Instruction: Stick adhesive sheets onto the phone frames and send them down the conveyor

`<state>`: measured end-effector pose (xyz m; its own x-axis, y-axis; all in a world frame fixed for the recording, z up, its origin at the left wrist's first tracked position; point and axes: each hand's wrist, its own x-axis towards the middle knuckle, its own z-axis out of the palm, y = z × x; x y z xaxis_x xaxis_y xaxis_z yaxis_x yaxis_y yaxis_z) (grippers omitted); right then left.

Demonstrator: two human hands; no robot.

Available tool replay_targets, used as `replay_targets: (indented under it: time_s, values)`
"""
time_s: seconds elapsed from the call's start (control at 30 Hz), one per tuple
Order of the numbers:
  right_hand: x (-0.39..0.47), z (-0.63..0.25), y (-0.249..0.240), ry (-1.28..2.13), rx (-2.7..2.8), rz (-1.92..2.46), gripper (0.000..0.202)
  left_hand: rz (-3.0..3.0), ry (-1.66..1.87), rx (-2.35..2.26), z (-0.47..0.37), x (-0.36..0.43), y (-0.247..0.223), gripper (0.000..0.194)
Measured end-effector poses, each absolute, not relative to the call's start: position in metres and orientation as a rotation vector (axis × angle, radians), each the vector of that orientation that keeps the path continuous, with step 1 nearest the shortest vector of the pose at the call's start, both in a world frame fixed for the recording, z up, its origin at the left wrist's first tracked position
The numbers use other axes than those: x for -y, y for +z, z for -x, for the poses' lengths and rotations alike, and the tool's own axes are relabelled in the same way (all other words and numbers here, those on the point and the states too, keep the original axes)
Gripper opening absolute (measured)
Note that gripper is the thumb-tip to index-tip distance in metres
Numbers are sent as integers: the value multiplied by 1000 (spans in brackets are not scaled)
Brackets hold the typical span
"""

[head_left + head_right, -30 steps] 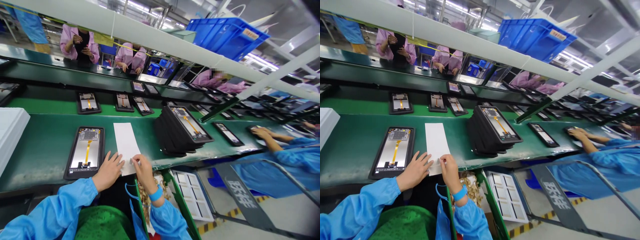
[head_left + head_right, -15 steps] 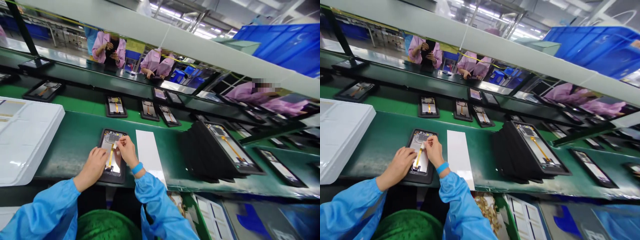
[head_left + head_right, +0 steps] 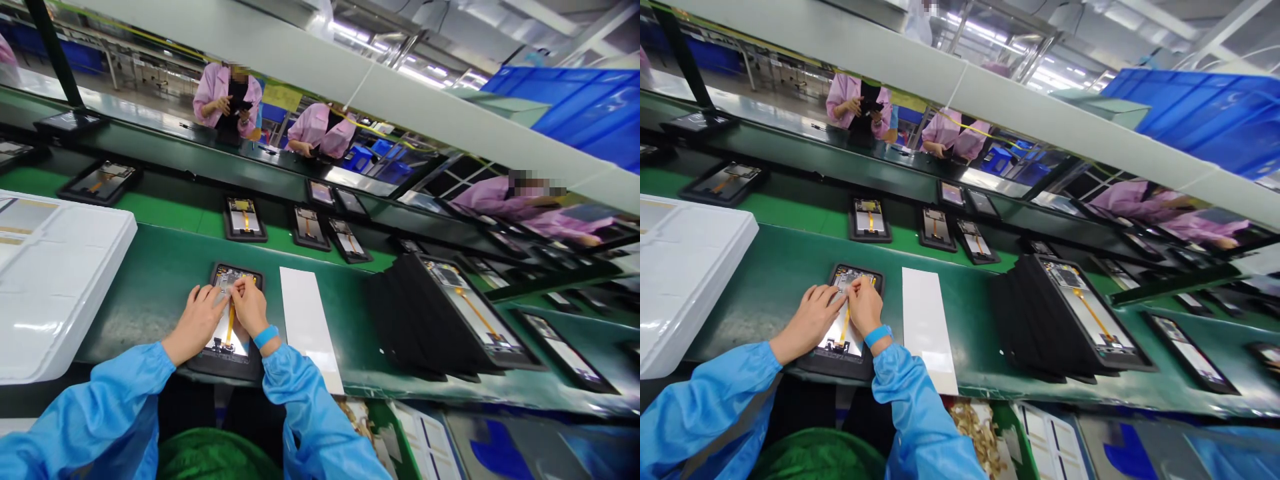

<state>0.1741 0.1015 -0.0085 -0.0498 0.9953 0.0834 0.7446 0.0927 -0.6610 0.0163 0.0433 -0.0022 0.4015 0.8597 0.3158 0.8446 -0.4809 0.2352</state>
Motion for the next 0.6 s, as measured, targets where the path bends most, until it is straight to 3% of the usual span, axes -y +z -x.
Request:
replay_targets:
  time_s: [0.2,0.4,0.6]
  values:
    - [-104,-173,-5,405,2055,1628,11,-2629,530,-1620,-23,-47,0,37]
    - [-124,-182,-8,423,2077,1755,16,-2581,488,-1678,-33,-47,5,53]
    - [-144,-185,-11,413,2069,1745,28,-2644,665,-1607,28,-46,37,35]
